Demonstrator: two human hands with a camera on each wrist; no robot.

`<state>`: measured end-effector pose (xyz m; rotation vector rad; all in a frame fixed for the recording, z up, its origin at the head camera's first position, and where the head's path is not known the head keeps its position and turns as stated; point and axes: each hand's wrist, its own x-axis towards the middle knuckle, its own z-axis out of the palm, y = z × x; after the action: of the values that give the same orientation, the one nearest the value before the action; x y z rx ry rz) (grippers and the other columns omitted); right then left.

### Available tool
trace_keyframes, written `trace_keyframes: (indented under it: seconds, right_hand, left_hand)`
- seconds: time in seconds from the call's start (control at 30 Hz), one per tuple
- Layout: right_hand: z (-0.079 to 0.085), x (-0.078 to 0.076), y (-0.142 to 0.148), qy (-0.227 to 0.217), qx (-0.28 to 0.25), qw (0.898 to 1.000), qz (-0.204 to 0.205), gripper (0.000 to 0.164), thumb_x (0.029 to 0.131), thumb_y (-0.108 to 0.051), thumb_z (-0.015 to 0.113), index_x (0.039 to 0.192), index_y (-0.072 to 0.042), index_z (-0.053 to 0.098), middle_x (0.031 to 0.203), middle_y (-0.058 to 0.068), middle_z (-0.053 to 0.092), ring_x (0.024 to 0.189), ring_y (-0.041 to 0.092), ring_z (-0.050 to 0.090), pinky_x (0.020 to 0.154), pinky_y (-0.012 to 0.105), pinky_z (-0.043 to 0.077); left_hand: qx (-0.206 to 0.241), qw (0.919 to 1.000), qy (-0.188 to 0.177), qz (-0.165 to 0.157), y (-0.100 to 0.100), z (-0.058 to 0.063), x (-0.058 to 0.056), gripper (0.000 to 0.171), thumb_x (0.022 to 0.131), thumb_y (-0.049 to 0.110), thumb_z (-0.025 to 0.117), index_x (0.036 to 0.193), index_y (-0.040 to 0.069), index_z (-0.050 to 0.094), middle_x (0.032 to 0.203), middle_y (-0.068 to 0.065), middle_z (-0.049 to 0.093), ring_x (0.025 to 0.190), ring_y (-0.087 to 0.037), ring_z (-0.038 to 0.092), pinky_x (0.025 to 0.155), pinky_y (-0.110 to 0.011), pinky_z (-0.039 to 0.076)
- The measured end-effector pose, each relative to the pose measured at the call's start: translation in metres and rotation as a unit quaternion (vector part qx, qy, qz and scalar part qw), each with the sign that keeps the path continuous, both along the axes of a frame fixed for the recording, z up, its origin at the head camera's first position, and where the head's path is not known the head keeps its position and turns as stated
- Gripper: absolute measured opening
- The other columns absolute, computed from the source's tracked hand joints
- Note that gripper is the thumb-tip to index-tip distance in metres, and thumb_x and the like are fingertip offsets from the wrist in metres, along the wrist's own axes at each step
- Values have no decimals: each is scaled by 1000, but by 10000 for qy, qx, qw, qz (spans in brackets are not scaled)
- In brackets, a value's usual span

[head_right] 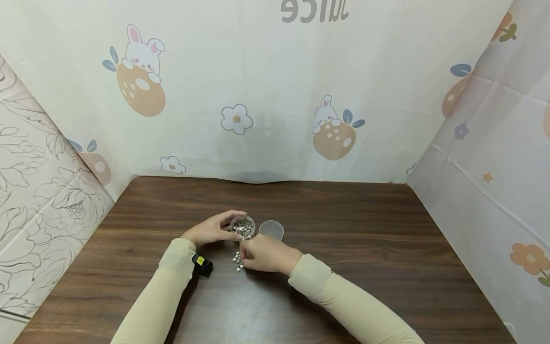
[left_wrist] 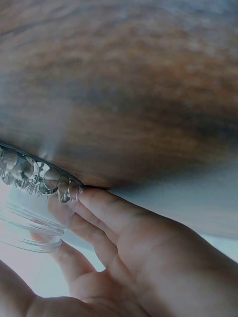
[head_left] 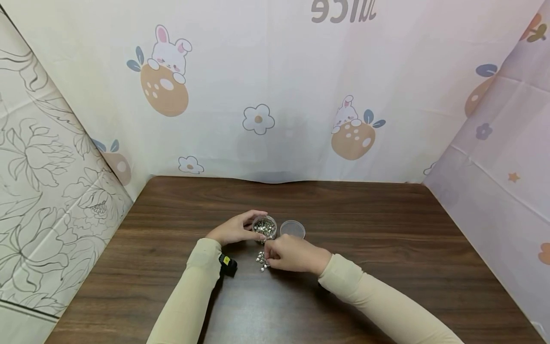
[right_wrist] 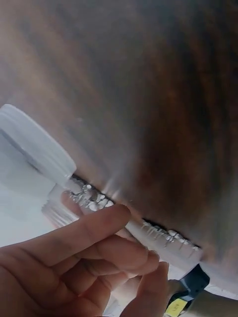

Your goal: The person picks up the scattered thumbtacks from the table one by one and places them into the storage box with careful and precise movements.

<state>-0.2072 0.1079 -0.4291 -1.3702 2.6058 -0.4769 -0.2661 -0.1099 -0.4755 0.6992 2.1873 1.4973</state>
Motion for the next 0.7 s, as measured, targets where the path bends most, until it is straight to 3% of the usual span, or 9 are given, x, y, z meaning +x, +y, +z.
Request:
trace_keyframes:
  seconds: [0.47, 0.7]
  right_hand:
    - [-13, 1, -3, 156, 248, 9996, 44, 9, 83, -15, 66, 78, -21, 61, 69, -14, 54, 58, -5, 46, 51, 13, 42]
    - [-13, 2, -5, 321, 345, 9989, 31, 12, 83, -16, 66, 75, -22, 59, 68, -15, 52, 56, -4, 45, 48, 13, 40]
  left_hand:
    - [-7, 10000, -70, 21, -1, -1, 0, 72, 79, 32, 75, 140, 22, 40, 140, 7, 41, 126, -11, 37, 107, -43, 35]
    - [32, 10000, -67, 52, -1, -3, -1, 70, 79, 28, 75, 140, 22, 41, 142, 4, 39, 127, -15, 36, 108, -46, 34]
